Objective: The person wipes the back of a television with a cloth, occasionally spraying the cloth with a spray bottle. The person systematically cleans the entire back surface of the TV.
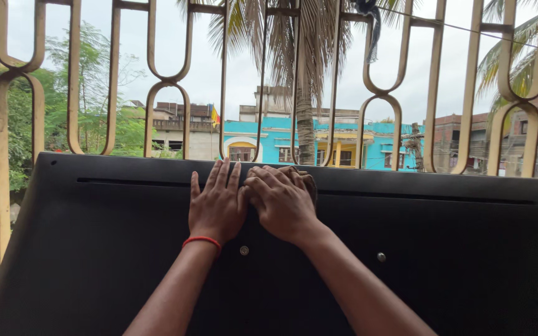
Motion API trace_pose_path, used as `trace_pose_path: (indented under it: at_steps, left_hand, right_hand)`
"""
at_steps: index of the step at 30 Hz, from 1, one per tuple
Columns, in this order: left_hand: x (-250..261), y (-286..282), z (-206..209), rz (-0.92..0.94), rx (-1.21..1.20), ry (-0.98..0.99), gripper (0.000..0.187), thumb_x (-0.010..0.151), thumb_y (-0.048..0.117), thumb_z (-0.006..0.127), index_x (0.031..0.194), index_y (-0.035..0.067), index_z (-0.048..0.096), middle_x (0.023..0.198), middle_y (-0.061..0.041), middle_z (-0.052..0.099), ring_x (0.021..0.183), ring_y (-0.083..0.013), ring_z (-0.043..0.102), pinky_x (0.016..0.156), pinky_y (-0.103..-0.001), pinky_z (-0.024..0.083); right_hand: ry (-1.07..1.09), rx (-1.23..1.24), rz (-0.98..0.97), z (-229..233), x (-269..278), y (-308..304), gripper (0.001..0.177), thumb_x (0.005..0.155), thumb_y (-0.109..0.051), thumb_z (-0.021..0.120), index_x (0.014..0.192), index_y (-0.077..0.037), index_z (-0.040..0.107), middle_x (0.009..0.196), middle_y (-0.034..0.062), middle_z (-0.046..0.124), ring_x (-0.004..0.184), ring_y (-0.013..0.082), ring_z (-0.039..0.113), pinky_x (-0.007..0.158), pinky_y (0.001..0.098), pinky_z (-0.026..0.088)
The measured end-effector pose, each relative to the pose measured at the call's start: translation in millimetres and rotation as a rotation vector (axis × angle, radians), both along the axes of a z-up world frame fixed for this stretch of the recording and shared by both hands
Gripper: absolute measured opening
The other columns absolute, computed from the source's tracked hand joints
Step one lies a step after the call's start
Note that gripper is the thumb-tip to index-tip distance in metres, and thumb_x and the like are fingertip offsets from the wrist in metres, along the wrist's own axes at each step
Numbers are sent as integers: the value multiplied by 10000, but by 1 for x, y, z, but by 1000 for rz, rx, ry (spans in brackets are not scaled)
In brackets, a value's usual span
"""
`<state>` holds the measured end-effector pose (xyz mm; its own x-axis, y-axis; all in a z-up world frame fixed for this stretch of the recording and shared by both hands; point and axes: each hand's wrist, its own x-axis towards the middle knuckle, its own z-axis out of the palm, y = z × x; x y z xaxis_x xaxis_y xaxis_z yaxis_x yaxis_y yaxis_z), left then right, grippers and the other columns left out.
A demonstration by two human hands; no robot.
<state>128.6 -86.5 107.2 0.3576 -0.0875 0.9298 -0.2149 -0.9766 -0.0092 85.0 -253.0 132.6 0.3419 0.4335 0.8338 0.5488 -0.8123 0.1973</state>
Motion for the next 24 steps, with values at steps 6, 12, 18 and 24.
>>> trace_pose_path:
  at_steps: [6,12,18,24]
  left_hand:
    - [-4,2,3,-17,-4,5,622,984,476,364,1535,190,400,1614,-62,361,1505,-198,288,1206,-592,99]
    - [-7,2,3,-20,-29,31,623,967,455,368,1540,213,396,1614,-48,358,1501,-188,285,1221,-564,92]
    - [-9,0,4,28,-27,75,614,976,460,330,1548,241,368,1613,-30,350,1501,-176,275,1235,-545,93]
    - [-10,0,3,17,-36,60,625,970,458,335,1553,235,365,1618,-36,346,1506,-179,272,1229,-543,102]
  right_hand:
    - [9,-66,36,6,2,-7,398,974,-385,545,1332,-219,600,1522,52,497,1463,262,359,1157,560,230]
    - [52,-59,-71,4,-7,-71,337,1003,-427,493,1282,-272,602,1362,15,625,1353,230,520,1156,503,319]
    - [17,39,-236,-1,-10,-195,306,1015,-450,453,1247,-307,591,1319,-30,665,1266,226,617,1092,479,481]
    - [36,178,-424,-22,-10,-312,433,968,-496,441,1347,-308,536,1486,18,543,1397,300,485,1142,531,391]
